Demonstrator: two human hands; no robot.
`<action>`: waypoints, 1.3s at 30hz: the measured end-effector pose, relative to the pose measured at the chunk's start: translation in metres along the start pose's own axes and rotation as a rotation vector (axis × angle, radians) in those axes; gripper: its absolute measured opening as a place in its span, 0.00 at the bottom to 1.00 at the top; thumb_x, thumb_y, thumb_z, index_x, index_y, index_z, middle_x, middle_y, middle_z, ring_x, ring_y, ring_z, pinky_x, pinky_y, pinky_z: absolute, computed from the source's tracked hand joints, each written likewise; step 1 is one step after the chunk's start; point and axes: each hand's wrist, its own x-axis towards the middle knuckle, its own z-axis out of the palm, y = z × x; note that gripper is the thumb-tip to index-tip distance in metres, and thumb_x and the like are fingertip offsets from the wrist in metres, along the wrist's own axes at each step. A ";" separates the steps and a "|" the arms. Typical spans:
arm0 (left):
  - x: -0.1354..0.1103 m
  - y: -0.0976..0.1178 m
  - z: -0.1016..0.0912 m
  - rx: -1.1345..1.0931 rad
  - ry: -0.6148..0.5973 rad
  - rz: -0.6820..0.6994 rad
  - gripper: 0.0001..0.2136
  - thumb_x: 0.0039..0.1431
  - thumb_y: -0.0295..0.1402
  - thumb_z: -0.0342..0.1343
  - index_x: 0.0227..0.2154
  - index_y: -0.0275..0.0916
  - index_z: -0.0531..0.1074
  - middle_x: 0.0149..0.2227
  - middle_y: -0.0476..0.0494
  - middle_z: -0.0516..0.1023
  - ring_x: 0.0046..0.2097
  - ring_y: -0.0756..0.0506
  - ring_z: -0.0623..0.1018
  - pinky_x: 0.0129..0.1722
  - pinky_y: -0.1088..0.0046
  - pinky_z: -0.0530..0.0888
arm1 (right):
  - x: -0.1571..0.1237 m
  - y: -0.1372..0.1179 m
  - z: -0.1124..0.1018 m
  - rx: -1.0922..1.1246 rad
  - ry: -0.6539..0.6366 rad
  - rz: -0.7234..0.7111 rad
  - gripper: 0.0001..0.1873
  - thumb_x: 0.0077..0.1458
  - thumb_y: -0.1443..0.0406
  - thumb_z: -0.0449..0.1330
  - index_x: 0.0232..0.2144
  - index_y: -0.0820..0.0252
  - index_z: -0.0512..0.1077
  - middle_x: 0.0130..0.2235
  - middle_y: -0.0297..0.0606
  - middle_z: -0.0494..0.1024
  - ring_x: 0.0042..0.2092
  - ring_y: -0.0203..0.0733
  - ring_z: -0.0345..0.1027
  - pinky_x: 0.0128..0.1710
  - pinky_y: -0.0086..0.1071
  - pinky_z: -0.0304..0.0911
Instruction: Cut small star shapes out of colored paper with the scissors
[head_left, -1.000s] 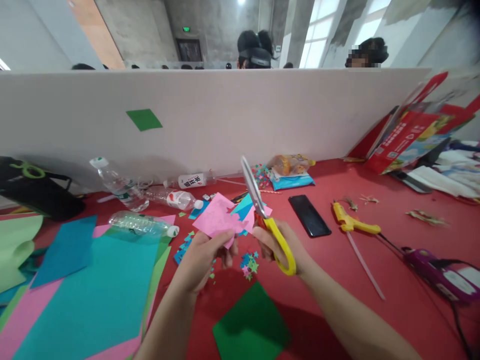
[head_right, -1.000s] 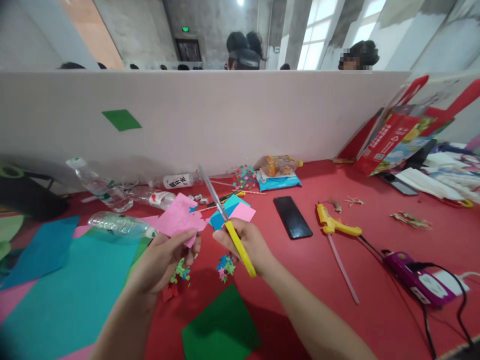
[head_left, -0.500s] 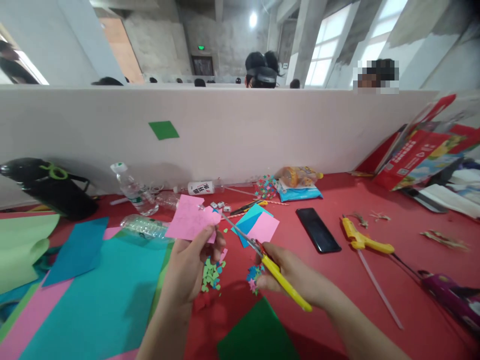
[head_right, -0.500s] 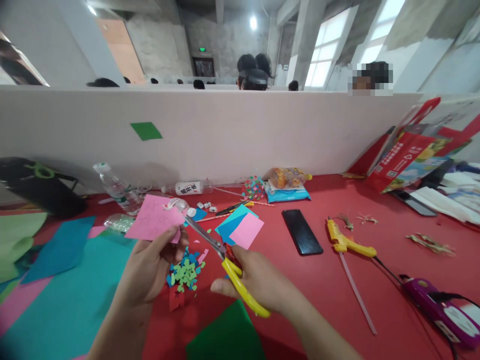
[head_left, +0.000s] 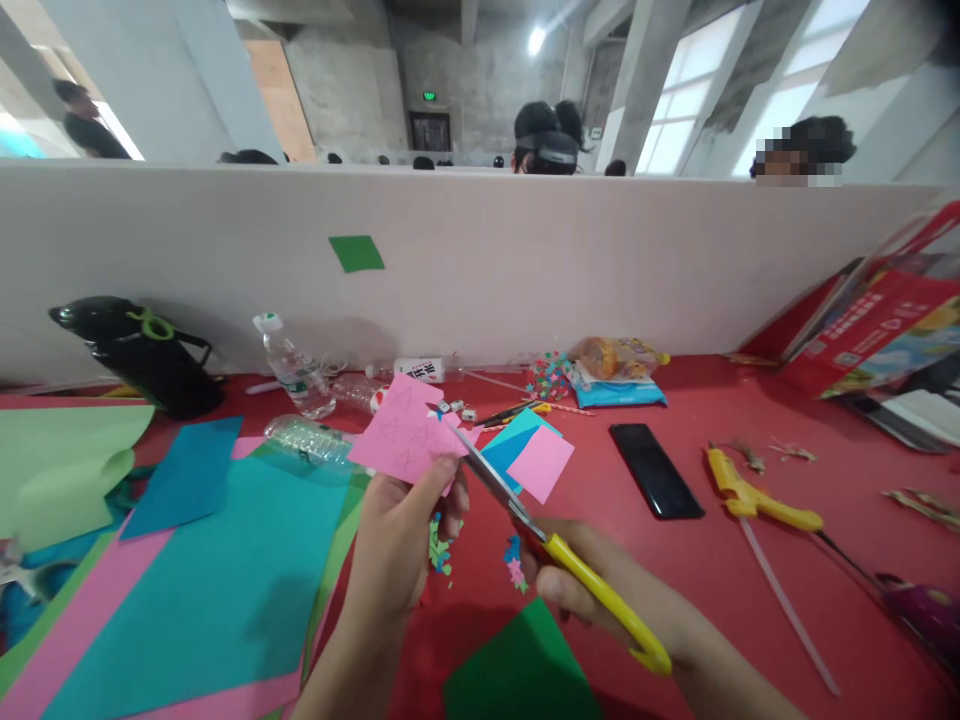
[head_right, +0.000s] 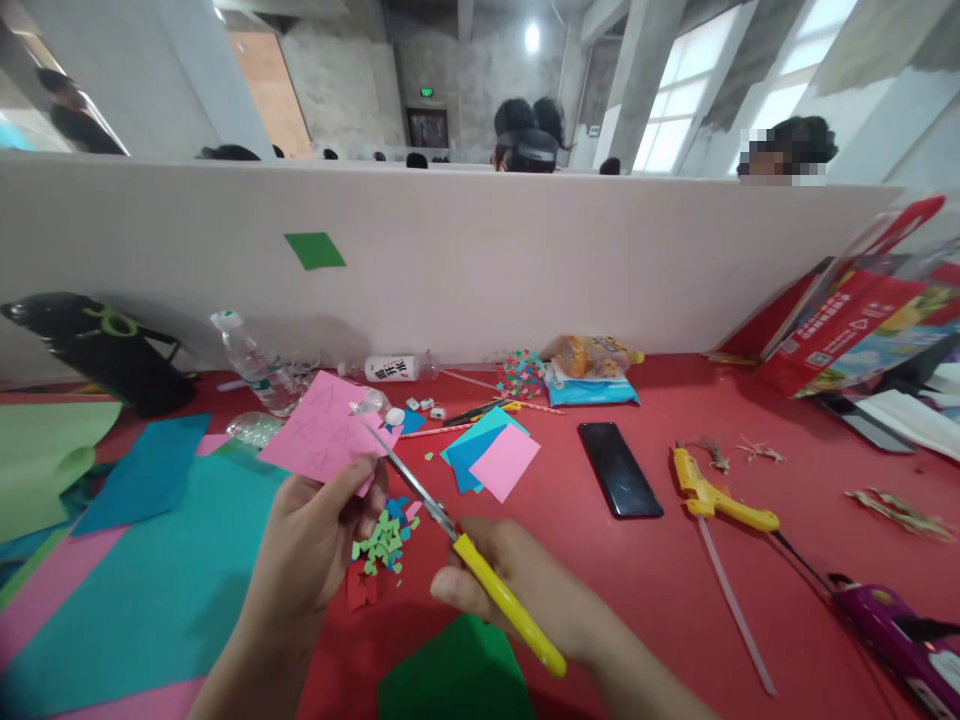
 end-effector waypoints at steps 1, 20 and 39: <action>0.000 0.000 0.000 0.014 0.004 0.006 0.09 0.52 0.34 0.59 0.20 0.35 0.71 0.15 0.52 0.70 0.15 0.55 0.65 0.14 0.80 0.61 | 0.000 0.000 0.000 0.005 0.002 -0.003 0.31 0.54 0.37 0.53 0.30 0.60 0.61 0.24 0.28 0.60 0.24 0.31 0.53 0.22 0.26 0.47; 0.004 -0.008 -0.005 0.134 -0.043 0.094 0.15 0.57 0.35 0.55 0.16 0.36 0.70 0.15 0.50 0.70 0.16 0.54 0.67 0.16 0.79 0.63 | 0.000 0.007 0.005 -0.001 0.028 0.026 0.28 0.57 0.40 0.52 0.30 0.60 0.62 0.23 0.27 0.59 0.23 0.30 0.51 0.20 0.25 0.46; 0.004 0.011 -0.014 0.386 -0.089 0.057 0.17 0.55 0.36 0.55 0.13 0.37 0.70 0.12 0.49 0.68 0.15 0.54 0.67 0.17 0.79 0.63 | -0.002 -0.003 -0.002 -0.160 0.025 0.096 0.27 0.59 0.41 0.50 0.29 0.59 0.60 0.25 0.27 0.57 0.24 0.30 0.49 0.22 0.26 0.45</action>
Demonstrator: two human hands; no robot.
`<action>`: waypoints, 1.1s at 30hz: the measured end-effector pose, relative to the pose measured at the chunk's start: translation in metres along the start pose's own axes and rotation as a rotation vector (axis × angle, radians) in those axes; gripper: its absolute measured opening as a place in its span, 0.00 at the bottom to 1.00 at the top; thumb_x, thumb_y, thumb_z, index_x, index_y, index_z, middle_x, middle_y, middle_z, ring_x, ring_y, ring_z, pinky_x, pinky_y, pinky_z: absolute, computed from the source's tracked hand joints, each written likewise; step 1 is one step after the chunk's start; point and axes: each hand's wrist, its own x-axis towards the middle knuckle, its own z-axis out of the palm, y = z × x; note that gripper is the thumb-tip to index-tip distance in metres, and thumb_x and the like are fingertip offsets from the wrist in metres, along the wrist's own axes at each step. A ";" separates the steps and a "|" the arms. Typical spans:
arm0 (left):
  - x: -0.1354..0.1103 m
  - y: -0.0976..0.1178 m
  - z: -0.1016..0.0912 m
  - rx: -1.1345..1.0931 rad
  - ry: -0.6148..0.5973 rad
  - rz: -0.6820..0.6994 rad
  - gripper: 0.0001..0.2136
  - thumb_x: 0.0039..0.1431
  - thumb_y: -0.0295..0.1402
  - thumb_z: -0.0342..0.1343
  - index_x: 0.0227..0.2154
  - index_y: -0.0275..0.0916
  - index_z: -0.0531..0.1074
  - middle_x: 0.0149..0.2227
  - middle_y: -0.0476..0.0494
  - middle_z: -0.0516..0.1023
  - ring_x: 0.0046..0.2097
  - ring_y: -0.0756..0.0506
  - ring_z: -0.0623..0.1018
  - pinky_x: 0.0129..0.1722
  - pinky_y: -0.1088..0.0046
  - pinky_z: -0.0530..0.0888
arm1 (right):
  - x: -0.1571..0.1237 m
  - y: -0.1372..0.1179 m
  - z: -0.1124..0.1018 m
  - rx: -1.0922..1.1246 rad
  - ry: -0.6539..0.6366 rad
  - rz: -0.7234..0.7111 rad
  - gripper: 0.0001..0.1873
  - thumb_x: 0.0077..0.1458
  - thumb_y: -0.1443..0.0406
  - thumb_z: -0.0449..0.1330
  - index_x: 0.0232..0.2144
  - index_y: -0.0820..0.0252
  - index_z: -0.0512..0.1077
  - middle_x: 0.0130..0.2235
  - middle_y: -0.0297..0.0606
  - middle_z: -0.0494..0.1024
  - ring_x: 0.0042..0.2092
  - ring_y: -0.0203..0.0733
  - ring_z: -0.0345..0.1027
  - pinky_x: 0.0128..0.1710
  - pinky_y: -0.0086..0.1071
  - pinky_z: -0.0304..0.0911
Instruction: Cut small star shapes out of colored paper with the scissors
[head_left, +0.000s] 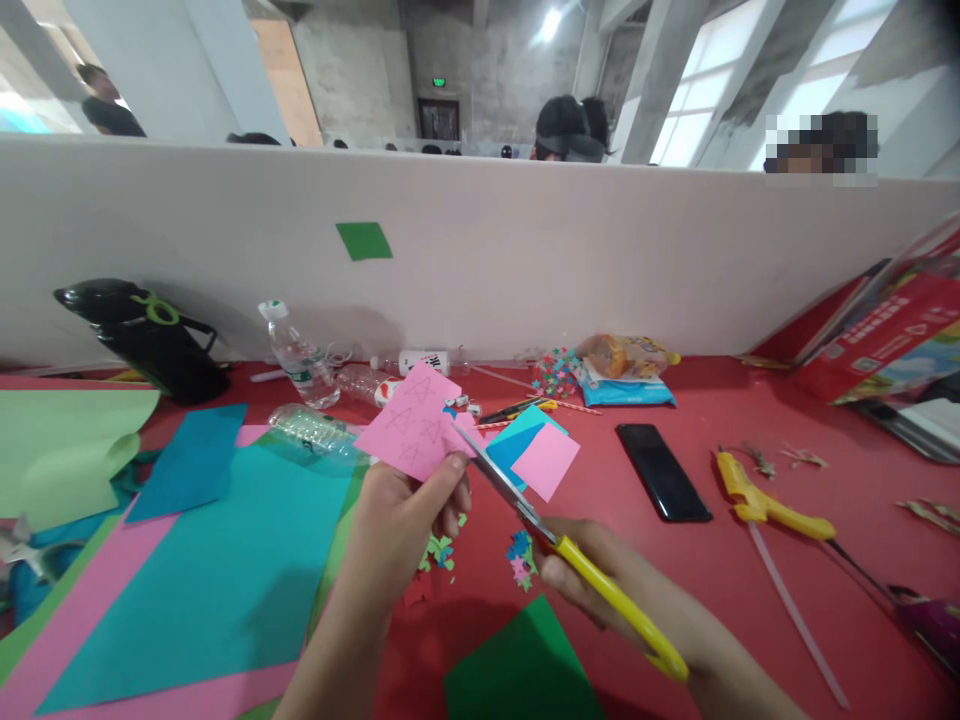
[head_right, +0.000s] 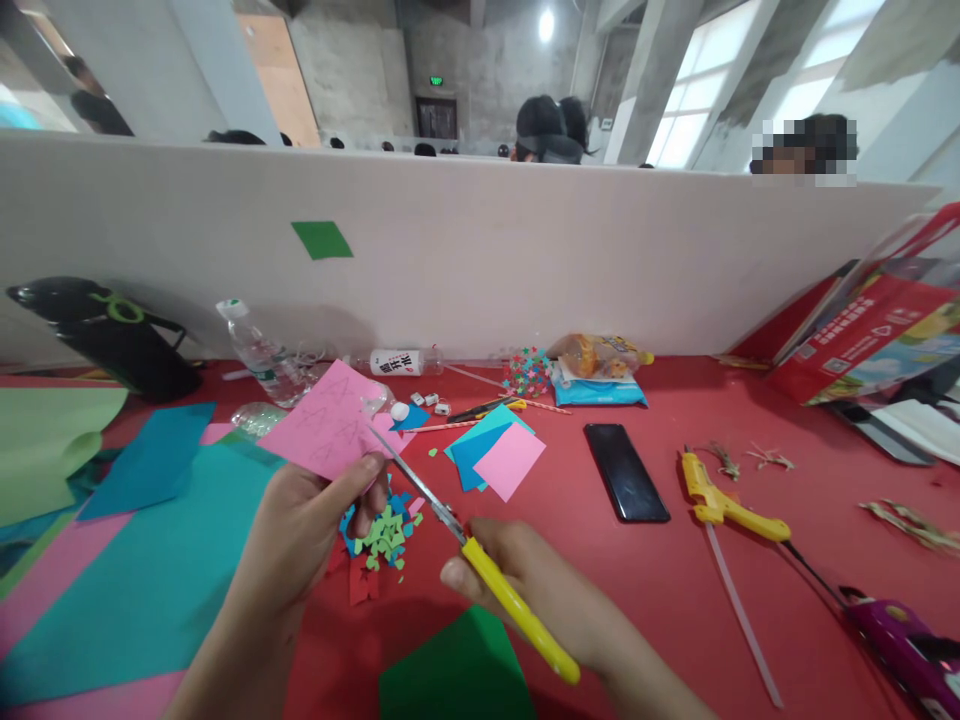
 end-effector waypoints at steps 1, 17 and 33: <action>0.000 0.000 -0.001 0.003 -0.011 -0.006 0.17 0.55 0.37 0.55 0.13 0.37 0.70 0.12 0.49 0.68 0.15 0.54 0.67 0.17 0.79 0.63 | 0.000 0.000 0.000 0.005 -0.003 -0.009 0.27 0.59 0.41 0.50 0.29 0.59 0.60 0.24 0.27 0.57 0.24 0.30 0.49 0.22 0.26 0.45; 0.005 -0.003 -0.007 -0.057 -0.058 -0.081 0.17 0.55 0.37 0.57 0.14 0.36 0.70 0.11 0.52 0.66 0.15 0.56 0.63 0.16 0.81 0.59 | 0.005 0.007 0.000 0.038 -0.005 -0.060 0.27 0.59 0.42 0.53 0.26 0.59 0.58 0.25 0.27 0.55 0.27 0.31 0.45 0.24 0.26 0.45; 0.005 -0.007 -0.011 -0.057 -0.080 -0.092 0.18 0.55 0.39 0.58 0.14 0.37 0.69 0.12 0.50 0.65 0.15 0.56 0.61 0.16 0.80 0.57 | 0.008 0.010 0.000 0.016 -0.002 -0.036 0.29 0.57 0.40 0.53 0.25 0.59 0.58 0.24 0.26 0.53 0.26 0.31 0.42 0.23 0.26 0.46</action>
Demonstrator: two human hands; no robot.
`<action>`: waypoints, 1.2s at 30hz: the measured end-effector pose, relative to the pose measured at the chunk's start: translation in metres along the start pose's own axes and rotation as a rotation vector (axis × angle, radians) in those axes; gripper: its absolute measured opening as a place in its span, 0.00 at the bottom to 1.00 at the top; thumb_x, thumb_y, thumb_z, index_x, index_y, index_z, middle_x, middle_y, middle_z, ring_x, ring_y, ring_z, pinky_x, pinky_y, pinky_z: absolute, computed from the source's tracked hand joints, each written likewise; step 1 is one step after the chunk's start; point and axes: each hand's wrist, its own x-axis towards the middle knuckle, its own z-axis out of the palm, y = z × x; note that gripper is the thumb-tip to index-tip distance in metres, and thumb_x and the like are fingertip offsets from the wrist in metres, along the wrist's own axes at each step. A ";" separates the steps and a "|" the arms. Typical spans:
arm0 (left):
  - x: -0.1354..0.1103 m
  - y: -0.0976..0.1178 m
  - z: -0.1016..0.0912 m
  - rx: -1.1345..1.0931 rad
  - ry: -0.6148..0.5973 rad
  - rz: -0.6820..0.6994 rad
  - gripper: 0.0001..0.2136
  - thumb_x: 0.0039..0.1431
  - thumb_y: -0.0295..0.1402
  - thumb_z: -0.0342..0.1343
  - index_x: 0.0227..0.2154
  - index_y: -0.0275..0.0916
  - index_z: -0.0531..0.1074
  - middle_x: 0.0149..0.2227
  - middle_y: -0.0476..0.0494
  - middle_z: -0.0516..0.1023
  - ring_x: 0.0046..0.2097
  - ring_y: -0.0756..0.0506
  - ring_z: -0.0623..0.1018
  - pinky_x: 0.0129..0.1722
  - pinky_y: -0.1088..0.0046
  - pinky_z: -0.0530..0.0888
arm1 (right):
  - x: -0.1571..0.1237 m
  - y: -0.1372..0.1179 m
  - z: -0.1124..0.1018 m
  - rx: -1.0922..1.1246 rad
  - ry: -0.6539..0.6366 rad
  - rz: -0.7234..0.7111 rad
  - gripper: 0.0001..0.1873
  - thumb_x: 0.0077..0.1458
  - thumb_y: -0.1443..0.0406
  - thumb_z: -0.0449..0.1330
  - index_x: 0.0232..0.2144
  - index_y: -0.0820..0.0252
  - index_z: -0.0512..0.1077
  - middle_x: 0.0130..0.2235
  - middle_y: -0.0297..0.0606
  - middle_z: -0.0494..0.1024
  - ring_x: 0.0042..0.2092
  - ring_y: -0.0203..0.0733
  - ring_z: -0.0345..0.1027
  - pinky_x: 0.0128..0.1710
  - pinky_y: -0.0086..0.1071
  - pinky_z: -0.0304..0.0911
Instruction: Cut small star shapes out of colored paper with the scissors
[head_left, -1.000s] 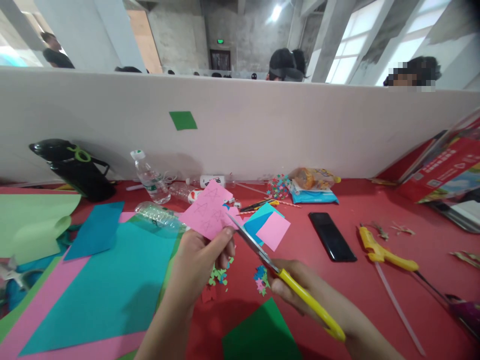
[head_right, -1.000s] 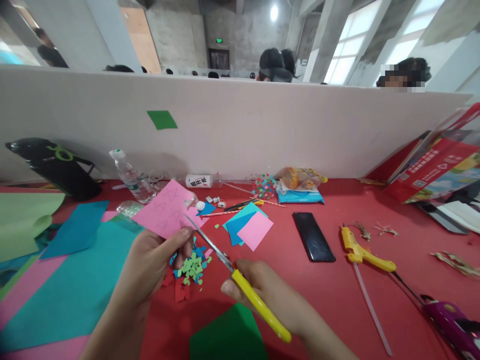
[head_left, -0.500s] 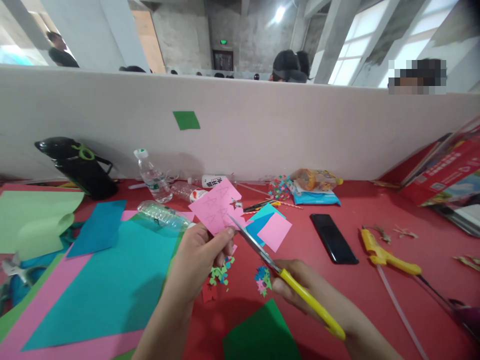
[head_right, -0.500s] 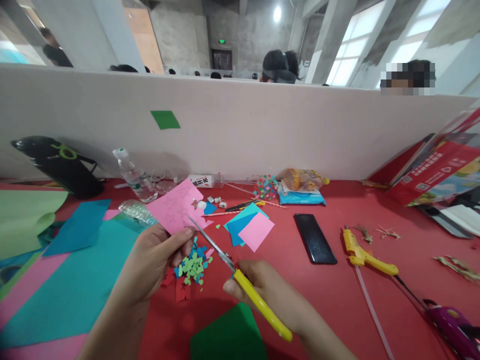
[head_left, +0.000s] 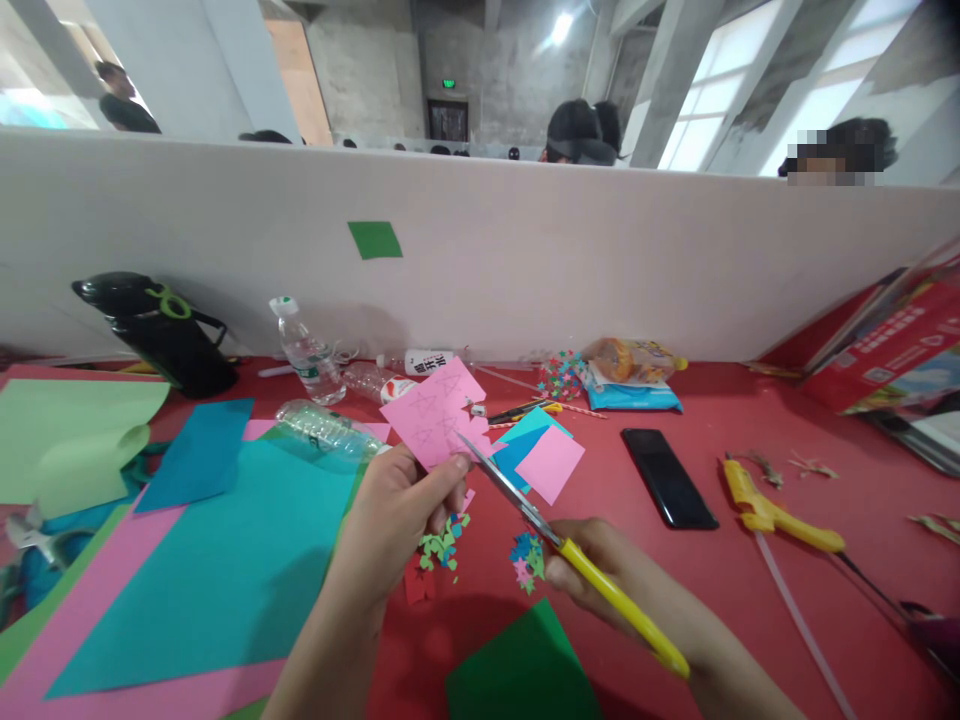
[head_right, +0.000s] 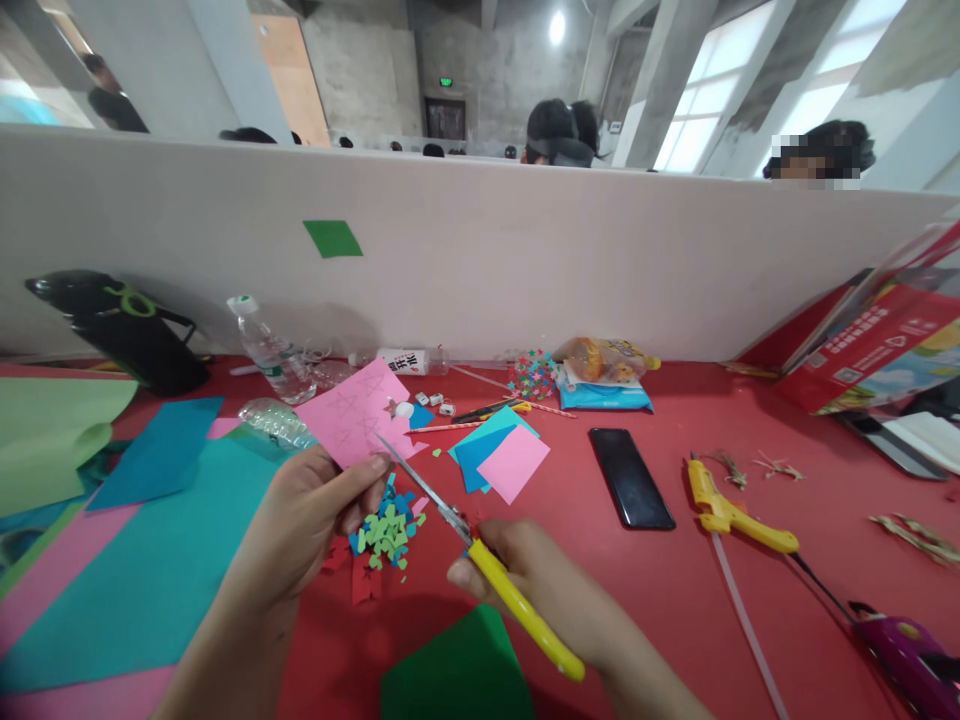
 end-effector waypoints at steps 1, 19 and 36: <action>0.000 0.000 0.000 0.001 0.003 0.001 0.18 0.55 0.39 0.58 0.14 0.37 0.69 0.12 0.50 0.65 0.15 0.56 0.60 0.16 0.80 0.57 | 0.000 0.000 0.000 0.001 0.003 0.000 0.29 0.56 0.40 0.53 0.25 0.59 0.58 0.24 0.26 0.54 0.26 0.31 0.42 0.23 0.26 0.47; 0.002 0.001 0.003 -0.030 0.003 0.012 0.18 0.54 0.38 0.58 0.13 0.37 0.68 0.12 0.50 0.66 0.15 0.56 0.61 0.15 0.80 0.57 | 0.001 -0.003 0.001 0.005 0.008 0.038 0.29 0.56 0.40 0.53 0.24 0.58 0.57 0.24 0.26 0.53 0.26 0.31 0.42 0.24 0.26 0.46; 0.003 -0.011 0.001 -0.284 0.075 0.123 0.08 0.52 0.33 0.61 0.21 0.37 0.71 0.18 0.52 0.70 0.19 0.55 0.67 0.17 0.81 0.64 | -0.002 -0.006 0.001 0.082 -0.038 -0.019 0.29 0.58 0.39 0.49 0.26 0.58 0.58 0.22 0.26 0.55 0.25 0.31 0.45 0.22 0.27 0.43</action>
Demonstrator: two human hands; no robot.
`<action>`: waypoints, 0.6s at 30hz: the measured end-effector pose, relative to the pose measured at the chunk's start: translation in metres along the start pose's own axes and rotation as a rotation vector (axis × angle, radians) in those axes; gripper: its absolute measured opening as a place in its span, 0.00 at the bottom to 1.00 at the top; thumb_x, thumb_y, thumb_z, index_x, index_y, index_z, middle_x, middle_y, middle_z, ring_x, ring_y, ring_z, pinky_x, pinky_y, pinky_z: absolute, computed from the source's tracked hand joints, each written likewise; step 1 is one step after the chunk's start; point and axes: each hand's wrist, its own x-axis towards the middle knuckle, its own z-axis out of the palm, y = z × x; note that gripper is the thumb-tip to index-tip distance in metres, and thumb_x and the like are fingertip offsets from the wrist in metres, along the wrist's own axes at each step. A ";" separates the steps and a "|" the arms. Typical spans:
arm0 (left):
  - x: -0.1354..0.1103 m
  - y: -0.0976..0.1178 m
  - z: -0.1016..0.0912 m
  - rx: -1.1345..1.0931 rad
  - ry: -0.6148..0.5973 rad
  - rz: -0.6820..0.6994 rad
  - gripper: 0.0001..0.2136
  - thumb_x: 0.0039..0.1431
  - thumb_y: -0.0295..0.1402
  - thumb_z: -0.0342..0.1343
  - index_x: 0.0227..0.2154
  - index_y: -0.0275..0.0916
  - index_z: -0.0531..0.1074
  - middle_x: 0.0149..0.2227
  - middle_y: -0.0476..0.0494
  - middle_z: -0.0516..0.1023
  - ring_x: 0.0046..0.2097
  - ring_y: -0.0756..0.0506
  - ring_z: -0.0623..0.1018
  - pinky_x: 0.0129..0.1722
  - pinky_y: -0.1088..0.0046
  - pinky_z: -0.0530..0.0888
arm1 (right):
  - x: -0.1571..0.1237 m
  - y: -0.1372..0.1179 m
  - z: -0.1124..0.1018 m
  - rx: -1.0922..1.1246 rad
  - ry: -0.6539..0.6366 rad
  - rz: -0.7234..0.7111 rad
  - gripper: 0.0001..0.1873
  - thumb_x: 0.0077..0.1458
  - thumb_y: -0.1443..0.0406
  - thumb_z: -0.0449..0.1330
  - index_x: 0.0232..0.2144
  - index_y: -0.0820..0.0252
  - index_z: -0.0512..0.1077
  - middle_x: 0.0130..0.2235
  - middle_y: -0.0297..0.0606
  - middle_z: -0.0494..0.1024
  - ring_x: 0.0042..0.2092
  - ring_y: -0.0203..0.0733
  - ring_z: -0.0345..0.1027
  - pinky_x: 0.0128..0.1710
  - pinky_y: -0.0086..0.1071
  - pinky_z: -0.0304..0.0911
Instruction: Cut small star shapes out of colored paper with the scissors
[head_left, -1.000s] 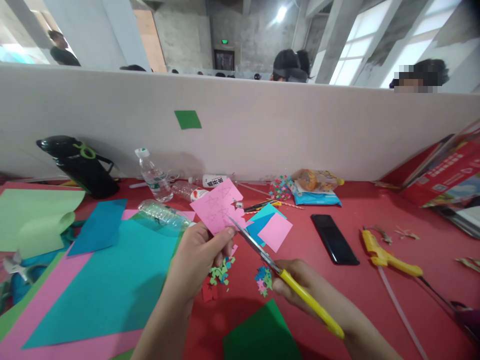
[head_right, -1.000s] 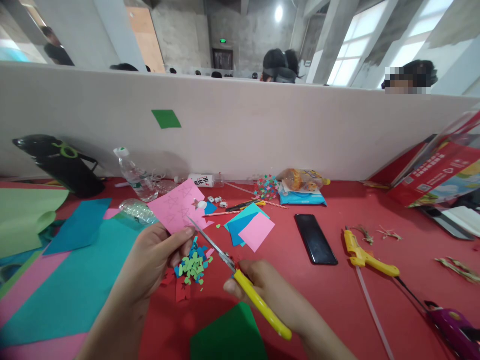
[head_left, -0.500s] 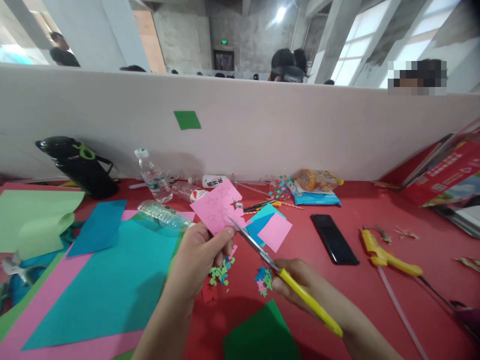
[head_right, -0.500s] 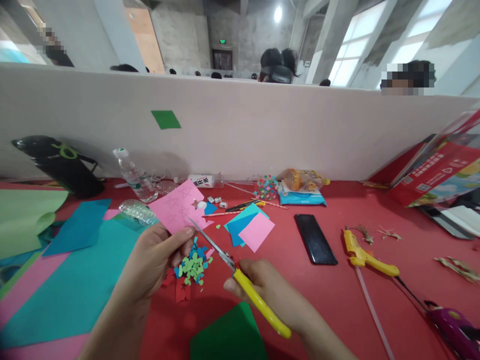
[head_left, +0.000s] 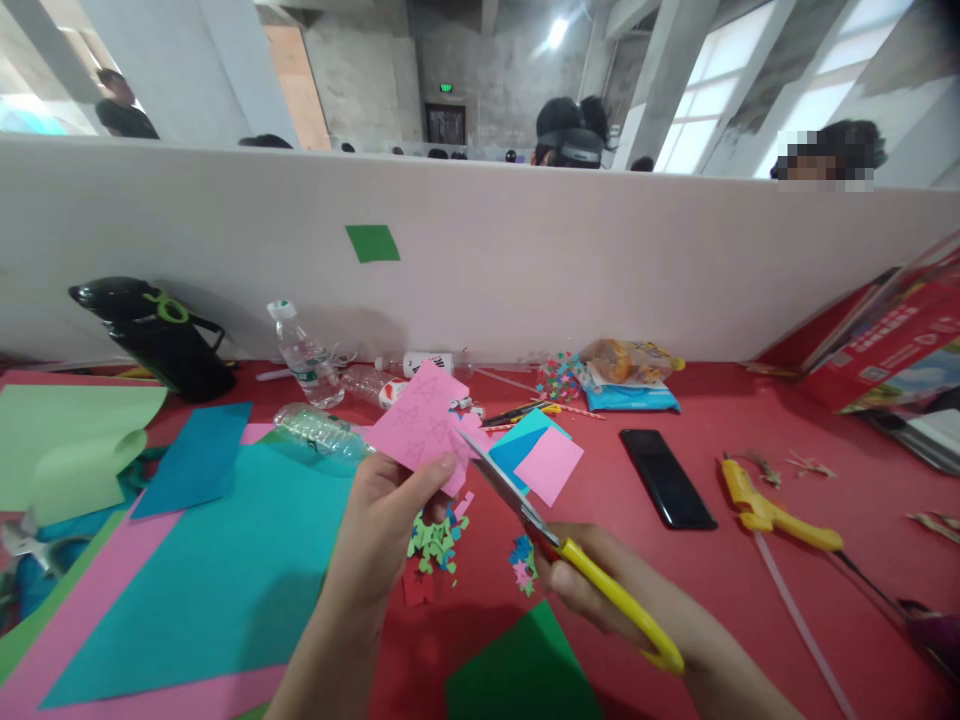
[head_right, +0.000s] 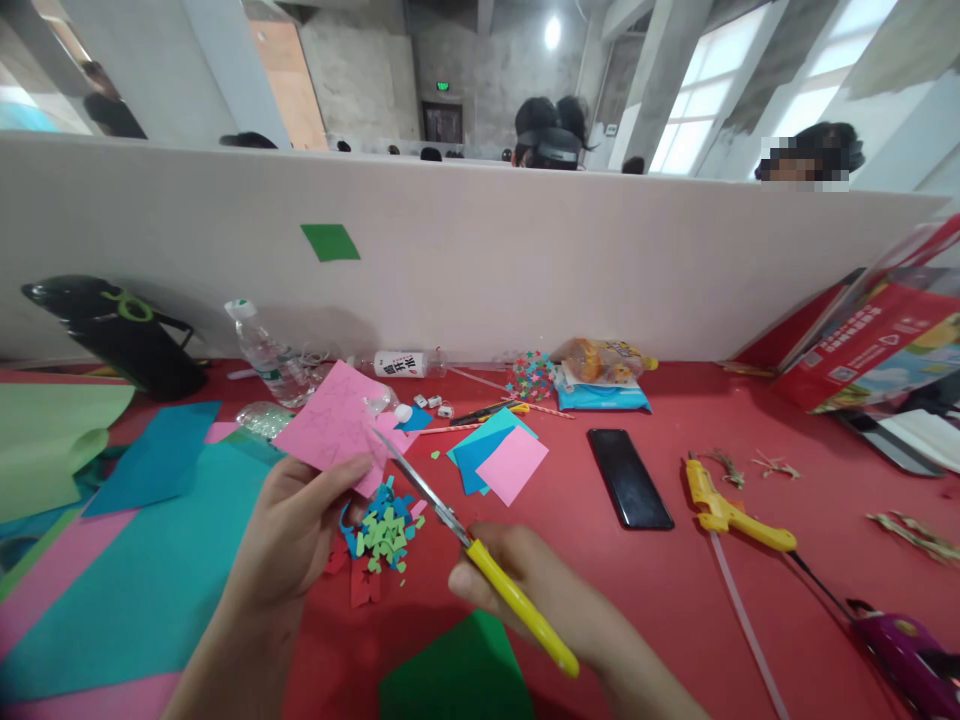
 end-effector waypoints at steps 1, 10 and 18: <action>-0.001 0.000 0.003 -0.016 0.005 0.009 0.08 0.52 0.33 0.61 0.21 0.37 0.71 0.19 0.52 0.70 0.19 0.55 0.67 0.17 0.81 0.65 | 0.000 -0.001 0.001 0.013 0.001 -0.008 0.29 0.58 0.39 0.49 0.26 0.58 0.58 0.22 0.26 0.55 0.24 0.31 0.46 0.22 0.27 0.43; -0.009 -0.006 0.026 -0.112 0.094 0.070 0.08 0.54 0.33 0.61 0.23 0.37 0.72 0.18 0.52 0.70 0.20 0.55 0.68 0.19 0.81 0.66 | 0.001 0.002 0.012 0.139 0.053 -0.059 0.29 0.57 0.38 0.49 0.26 0.58 0.57 0.19 0.24 0.54 0.21 0.29 0.44 0.19 0.26 0.42; -0.011 -0.011 0.035 -0.165 0.113 0.050 0.09 0.55 0.35 0.61 0.23 0.37 0.73 0.20 0.52 0.72 0.20 0.55 0.70 0.20 0.80 0.68 | 0.002 0.002 0.030 0.128 0.195 0.019 0.32 0.55 0.35 0.47 0.23 0.57 0.57 0.19 0.24 0.51 0.21 0.30 0.43 0.18 0.26 0.40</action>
